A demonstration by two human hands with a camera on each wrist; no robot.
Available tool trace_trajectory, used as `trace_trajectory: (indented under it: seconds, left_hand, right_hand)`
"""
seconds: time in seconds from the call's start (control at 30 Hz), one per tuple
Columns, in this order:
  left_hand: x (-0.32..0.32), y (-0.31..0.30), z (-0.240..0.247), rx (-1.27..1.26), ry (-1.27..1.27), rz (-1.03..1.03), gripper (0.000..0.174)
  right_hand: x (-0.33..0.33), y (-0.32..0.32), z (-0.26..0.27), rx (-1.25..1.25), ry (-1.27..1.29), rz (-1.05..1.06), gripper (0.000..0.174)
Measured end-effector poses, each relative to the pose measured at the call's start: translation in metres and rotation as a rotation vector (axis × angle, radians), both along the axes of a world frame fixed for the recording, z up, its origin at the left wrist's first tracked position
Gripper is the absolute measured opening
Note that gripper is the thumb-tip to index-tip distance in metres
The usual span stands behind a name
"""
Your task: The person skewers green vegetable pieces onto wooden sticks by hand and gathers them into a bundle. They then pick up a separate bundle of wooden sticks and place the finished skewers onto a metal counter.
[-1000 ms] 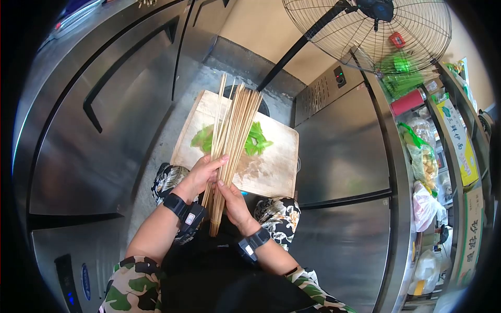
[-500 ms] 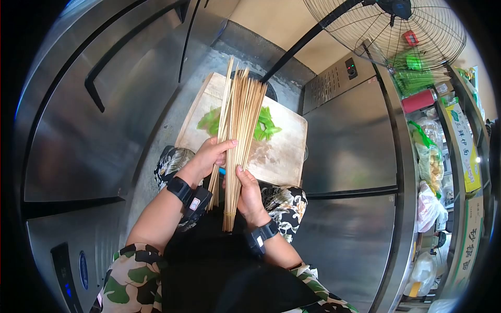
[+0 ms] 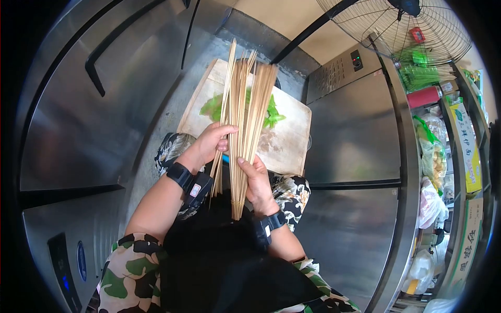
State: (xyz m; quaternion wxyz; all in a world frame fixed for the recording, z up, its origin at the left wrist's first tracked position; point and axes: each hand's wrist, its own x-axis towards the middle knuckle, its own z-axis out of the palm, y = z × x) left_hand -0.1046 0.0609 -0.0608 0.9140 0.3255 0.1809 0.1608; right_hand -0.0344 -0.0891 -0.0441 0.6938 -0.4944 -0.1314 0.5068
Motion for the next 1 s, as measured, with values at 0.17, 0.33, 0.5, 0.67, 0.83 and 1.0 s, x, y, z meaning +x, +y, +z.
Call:
trace_trajectory:
  seconds: [0.17,0.33,0.5,0.67,0.83,1.0]
  left_hand:
    - [-0.002,0.0,0.004,-0.026,0.002,-0.05,0.01]
    - [-0.002,-0.002,0.006,-0.009,0.048,-0.022,0.009]
    - [-0.003,-0.004,0.011,-0.001,0.046,-0.09,0.01]
    - [-0.003,-0.005,0.009,-0.008,0.047,-0.123,0.016]
    - [-0.002,-0.003,0.006,-0.143,-0.035,-0.037,0.035]
    - [-0.003,-0.004,0.008,-0.093,0.014,-0.001,0.038]
  right_hand:
    - [0.0,-0.002,0.004,-0.021,0.042,0.006,0.019]
    - [0.001,-0.002,0.008,-0.046,0.024,0.034,0.019]
    - [-0.007,0.0,0.008,-0.042,-0.004,0.029,0.024]
    - [-0.014,0.001,0.004,-0.036,-0.108,0.097,0.029]
    - [-0.011,0.0,-0.001,-0.071,-0.054,0.134,0.026]
    - [-0.017,0.001,0.01,-0.064,0.001,0.141,0.015]
